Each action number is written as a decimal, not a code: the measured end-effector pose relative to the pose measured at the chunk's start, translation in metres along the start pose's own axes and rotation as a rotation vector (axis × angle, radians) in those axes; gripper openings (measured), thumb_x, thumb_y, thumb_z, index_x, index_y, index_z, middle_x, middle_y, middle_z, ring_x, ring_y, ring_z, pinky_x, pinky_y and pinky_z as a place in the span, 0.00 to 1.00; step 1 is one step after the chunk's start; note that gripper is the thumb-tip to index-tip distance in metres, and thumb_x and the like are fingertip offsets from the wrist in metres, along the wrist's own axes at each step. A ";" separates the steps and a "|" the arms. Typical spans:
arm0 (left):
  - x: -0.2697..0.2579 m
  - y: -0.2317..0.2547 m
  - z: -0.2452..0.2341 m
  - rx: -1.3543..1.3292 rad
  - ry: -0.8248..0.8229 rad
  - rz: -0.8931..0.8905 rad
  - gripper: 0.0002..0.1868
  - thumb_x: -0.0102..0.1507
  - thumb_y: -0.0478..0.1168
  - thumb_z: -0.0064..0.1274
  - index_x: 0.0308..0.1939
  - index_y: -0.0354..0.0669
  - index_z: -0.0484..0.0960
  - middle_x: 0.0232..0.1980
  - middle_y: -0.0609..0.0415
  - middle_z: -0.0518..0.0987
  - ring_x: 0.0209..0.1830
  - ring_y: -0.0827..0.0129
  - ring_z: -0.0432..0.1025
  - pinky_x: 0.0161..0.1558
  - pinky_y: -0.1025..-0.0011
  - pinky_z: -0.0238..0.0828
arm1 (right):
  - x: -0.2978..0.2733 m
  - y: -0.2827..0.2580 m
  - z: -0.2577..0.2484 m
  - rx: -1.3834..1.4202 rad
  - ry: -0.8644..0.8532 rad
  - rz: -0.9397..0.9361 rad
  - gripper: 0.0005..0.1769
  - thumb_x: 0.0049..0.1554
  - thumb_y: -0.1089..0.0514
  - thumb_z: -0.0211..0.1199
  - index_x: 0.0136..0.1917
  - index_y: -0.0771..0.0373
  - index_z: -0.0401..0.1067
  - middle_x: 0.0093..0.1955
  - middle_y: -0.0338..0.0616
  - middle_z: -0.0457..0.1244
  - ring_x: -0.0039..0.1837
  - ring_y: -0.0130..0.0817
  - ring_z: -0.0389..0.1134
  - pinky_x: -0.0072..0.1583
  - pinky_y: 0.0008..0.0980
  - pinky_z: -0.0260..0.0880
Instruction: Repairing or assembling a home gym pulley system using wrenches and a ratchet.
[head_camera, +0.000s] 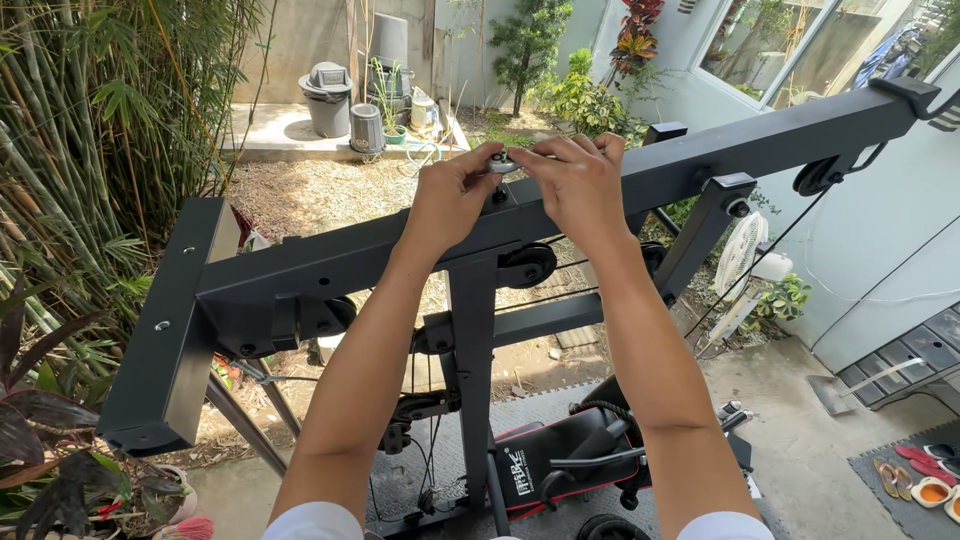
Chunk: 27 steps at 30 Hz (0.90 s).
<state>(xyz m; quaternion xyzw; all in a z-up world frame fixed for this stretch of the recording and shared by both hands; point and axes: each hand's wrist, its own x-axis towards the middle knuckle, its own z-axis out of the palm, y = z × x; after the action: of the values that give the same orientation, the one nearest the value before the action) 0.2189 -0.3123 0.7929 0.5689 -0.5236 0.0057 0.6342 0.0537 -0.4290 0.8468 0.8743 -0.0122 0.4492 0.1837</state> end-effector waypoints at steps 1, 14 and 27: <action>0.000 0.002 -0.001 0.000 0.002 0.003 0.21 0.65 0.35 0.59 0.64 0.45 0.80 0.40 0.52 0.87 0.36 0.78 0.77 0.42 0.74 0.76 | 0.000 0.000 -0.001 -0.002 0.002 -0.003 0.19 0.59 0.62 0.67 0.61 0.43 0.81 0.53 0.31 0.70 0.54 0.32 0.69 0.61 0.42 0.53; -0.007 0.019 -0.007 0.137 -0.037 0.027 0.22 0.66 0.35 0.57 0.65 0.47 0.80 0.36 0.46 0.84 0.29 0.72 0.74 0.39 0.71 0.74 | 0.000 -0.041 -0.042 0.019 -0.165 0.317 0.14 0.57 0.50 0.70 0.56 0.53 0.81 0.46 0.40 0.69 0.49 0.44 0.71 0.49 0.43 0.68; -0.011 0.013 -0.009 0.101 -0.083 0.097 0.31 0.61 0.39 0.60 0.70 0.42 0.74 0.51 0.44 0.84 0.49 0.62 0.82 0.53 0.67 0.78 | -0.005 -0.015 -0.019 -0.085 -0.001 0.160 0.06 0.66 0.54 0.64 0.54 0.51 0.80 0.46 0.37 0.65 0.56 0.44 0.60 0.58 0.48 0.53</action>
<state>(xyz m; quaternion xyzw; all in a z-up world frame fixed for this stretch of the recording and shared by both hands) 0.2122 -0.2950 0.7964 0.5740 -0.5752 0.0393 0.5815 0.0388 -0.4099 0.8481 0.8621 -0.1012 0.4612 0.1840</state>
